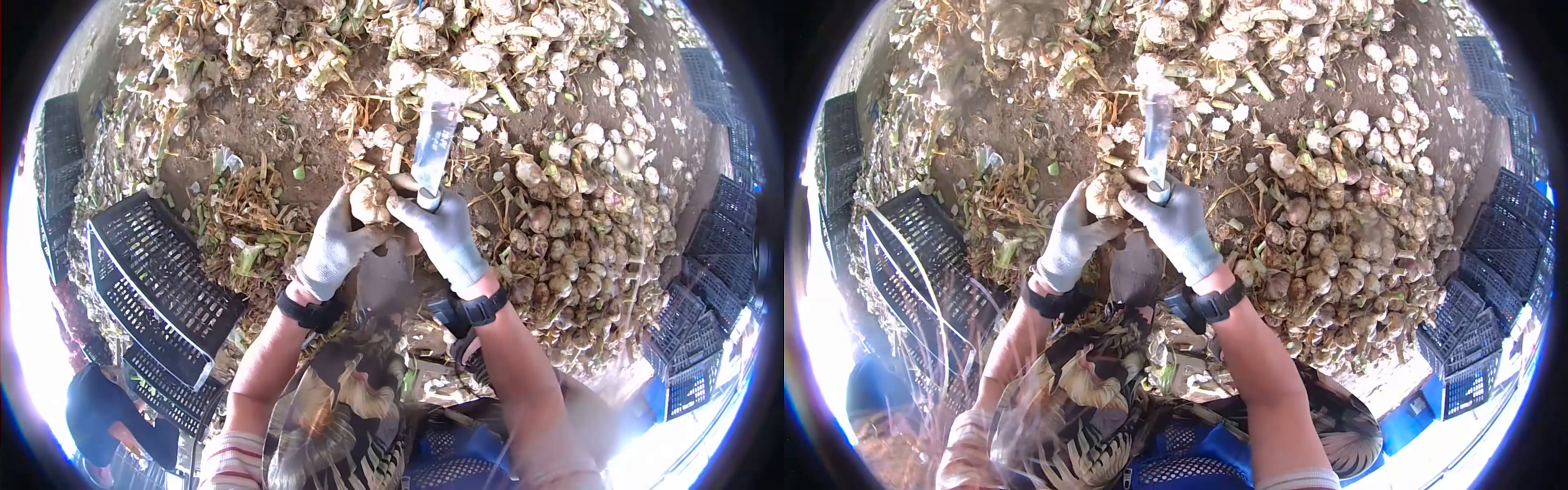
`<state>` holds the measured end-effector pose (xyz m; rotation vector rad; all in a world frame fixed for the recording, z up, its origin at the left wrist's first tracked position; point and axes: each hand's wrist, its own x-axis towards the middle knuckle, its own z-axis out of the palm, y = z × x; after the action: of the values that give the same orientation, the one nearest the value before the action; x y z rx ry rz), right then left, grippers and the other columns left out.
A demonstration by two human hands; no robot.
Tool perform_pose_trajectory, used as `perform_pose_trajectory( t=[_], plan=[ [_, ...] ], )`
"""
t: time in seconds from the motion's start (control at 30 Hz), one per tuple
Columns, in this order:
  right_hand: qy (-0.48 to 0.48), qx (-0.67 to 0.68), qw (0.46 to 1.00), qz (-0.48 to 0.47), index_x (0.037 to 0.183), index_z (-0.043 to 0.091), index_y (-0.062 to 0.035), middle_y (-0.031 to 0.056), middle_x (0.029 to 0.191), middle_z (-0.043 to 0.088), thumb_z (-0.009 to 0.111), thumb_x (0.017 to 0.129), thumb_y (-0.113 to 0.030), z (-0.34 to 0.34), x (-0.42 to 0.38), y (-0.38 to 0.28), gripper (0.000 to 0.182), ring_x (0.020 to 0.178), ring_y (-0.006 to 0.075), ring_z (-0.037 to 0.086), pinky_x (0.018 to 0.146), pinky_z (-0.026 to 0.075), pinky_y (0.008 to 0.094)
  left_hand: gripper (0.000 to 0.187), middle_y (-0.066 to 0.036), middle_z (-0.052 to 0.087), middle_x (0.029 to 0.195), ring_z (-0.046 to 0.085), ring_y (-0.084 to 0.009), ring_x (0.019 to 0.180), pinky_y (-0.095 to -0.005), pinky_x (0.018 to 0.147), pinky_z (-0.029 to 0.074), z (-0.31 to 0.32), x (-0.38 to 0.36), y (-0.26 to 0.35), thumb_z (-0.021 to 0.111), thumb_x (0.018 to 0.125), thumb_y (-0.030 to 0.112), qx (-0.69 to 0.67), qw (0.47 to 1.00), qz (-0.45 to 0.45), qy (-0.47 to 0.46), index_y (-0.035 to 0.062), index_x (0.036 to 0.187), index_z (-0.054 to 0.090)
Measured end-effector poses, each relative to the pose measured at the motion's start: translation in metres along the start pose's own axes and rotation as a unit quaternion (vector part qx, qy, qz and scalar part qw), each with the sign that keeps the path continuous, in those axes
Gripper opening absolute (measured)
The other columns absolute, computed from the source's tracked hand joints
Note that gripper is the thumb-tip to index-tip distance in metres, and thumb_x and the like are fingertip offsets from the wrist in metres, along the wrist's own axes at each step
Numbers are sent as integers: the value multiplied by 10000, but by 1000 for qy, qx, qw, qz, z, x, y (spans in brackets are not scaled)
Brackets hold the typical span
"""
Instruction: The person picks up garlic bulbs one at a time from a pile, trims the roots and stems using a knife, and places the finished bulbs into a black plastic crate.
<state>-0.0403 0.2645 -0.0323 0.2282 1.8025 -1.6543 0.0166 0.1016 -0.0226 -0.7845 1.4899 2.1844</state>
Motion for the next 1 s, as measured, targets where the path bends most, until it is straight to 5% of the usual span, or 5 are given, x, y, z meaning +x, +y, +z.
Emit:
perform_pose_trajectory(
  t=[0.27, 0.73, 0.8, 0.87, 1.0],
  plan=[
    [7, -526, 808, -266, 860, 655, -114, 106, 730, 626, 641, 782, -130, -6, -39, -21, 81, 645, 310, 649, 583, 519, 421, 954, -102, 630, 1214, 596, -187, 1142, -359, 1011, 482, -35, -12, -46, 787, 803, 508, 124, 984, 126, 3, -9, 1467, 337],
    [42, -546, 798, -252, 903, 676, -121, 86, 757, 657, 649, 798, -179, -8, -33, -1, 122, 668, 290, 673, 618, 522, 430, 822, -92, 589, 1248, 590, -197, 1120, -376, 967, 515, -39, -13, -50, 856, 758, 143, 66, 987, 139, -37, 20, 1424, 391],
    [50, -566, 821, -48, 944, 682, -114, 115, 806, 699, 613, 853, -181, -29, -21, 11, 133, 743, 320, 697, 670, 546, 444, 761, -73, 615, 1210, 609, -166, 1081, -339, 948, 511, -12, -28, -3, 845, 732, 97, -190, 975, 63, -95, 18, 1375, 447],
    [64, -509, 849, 123, 1068, 696, -125, 136, 889, 725, 640, 878, -246, -54, -10, 31, 233, 823, 351, 703, 731, 562, 444, 653, -42, 647, 1111, 603, -110, 1025, -272, 885, 501, -3, -37, 13, 848, 688, 81, -27, 990, 113, -76, 16, 1253, 528],
    [49, -419, 906, -10, 1084, 704, -132, 152, 861, 717, 684, 842, -237, -37, -33, 19, 265, 804, 353, 698, 709, 560, 439, 565, -114, 637, 1111, 652, -205, 957, -321, 841, 524, 0, -21, 7, 790, 703, 67, 312, 939, 141, -34, 31, 1222, 569]
  ],
)
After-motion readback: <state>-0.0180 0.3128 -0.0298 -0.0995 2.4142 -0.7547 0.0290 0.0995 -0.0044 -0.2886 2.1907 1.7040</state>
